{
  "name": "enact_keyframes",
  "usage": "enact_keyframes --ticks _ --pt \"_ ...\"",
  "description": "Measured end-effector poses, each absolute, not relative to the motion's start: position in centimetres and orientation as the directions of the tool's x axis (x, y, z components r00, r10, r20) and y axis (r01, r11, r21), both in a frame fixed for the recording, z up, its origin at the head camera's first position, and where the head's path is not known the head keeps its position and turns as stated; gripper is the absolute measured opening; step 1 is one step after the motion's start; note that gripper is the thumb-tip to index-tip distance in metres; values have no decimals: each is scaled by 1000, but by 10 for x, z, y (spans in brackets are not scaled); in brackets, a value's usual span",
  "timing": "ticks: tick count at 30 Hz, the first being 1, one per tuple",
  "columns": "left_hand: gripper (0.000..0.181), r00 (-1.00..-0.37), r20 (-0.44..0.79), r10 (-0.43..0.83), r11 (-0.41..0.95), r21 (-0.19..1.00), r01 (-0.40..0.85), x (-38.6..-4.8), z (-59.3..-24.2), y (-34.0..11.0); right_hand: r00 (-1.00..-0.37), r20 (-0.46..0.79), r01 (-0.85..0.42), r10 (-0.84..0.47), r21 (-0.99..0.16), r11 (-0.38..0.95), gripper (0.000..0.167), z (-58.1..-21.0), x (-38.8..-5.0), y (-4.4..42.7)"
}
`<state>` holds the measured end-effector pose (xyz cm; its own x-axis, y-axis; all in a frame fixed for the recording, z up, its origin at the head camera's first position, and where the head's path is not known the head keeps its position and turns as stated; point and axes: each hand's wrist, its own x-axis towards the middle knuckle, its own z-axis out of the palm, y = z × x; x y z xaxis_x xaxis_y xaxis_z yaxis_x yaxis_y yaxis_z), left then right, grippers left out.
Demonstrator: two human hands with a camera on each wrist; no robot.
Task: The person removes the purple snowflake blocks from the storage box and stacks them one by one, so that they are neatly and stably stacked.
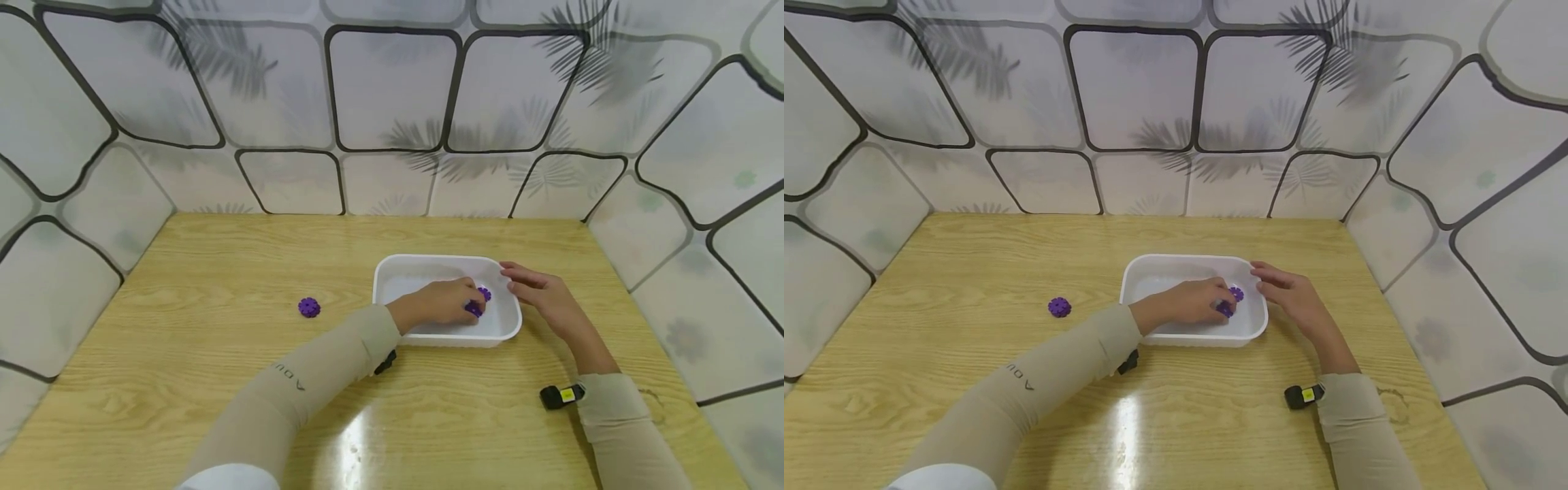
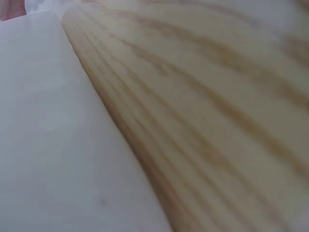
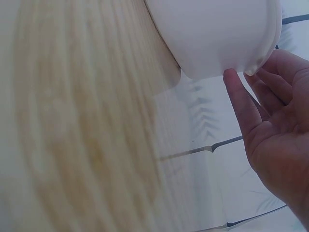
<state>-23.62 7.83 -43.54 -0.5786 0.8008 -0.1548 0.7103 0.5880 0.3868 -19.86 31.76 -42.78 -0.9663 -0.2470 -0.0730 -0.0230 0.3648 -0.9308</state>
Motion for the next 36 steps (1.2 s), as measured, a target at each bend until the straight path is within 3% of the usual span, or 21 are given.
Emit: enact_keyframes --ticks 13,26,36 --pt "40 -584 -163 795 593 406 695 -238 -436 79 -967 -68 -34 -244 -920 390 52 -430 -198 318" --pt "34 -594 -180 784 613 375 695 -238 -433 76 -965 -68 -31 -253 -930 365 51 -429 -200 317" --pt "38 -623 -108 775 600 435 671 -239 -424 74 -968 -46 -50 -248 -929 367 50 -430 -201 318"
